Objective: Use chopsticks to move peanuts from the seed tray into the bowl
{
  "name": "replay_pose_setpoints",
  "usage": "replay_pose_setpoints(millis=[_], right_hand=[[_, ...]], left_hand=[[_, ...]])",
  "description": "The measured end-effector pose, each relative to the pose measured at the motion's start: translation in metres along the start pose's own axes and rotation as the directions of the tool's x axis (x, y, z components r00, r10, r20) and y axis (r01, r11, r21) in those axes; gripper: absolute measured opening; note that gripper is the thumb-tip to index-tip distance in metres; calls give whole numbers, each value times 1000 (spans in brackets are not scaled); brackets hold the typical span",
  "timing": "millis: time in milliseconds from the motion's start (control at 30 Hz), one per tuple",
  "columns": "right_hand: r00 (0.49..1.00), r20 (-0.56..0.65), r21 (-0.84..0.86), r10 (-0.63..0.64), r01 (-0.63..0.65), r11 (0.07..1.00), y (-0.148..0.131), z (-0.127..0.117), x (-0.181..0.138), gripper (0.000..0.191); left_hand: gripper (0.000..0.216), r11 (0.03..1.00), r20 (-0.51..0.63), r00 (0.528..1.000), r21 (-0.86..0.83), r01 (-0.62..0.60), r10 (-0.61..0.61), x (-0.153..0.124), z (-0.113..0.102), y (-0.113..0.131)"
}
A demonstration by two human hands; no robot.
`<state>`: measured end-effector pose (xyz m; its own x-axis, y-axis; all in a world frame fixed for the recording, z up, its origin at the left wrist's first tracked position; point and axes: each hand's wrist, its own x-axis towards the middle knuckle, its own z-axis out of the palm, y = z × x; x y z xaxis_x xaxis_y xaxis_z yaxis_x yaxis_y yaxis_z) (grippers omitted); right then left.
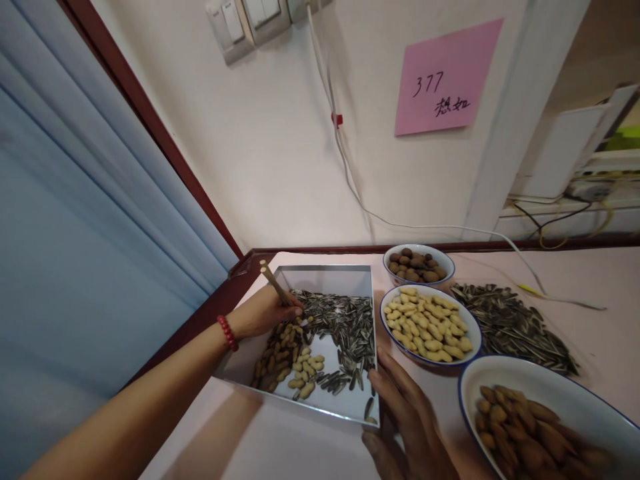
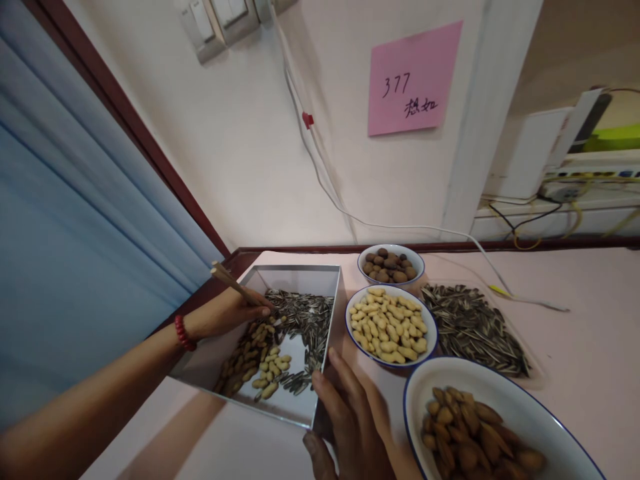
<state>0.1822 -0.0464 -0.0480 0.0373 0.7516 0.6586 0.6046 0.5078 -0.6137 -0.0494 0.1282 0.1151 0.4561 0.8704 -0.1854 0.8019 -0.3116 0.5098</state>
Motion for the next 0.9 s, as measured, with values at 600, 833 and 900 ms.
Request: replay_pose_setpoints(millis=[600,833,900], right_hand=[[999,24,-28,-34,35,999,-6,-9,11,60],[998,20,-53,-54,55,997,-5,-10,13,57],[999,9,-57,-54,54,997,-4,-9,13,55]], left_hand=[[33,970,-193,972,-180,-166,131,-16,-34,102],[19,884,-143,938,-314,-345,316,40,1,166],[17,878,-113,941,-339,-337,318,61,16,175]])
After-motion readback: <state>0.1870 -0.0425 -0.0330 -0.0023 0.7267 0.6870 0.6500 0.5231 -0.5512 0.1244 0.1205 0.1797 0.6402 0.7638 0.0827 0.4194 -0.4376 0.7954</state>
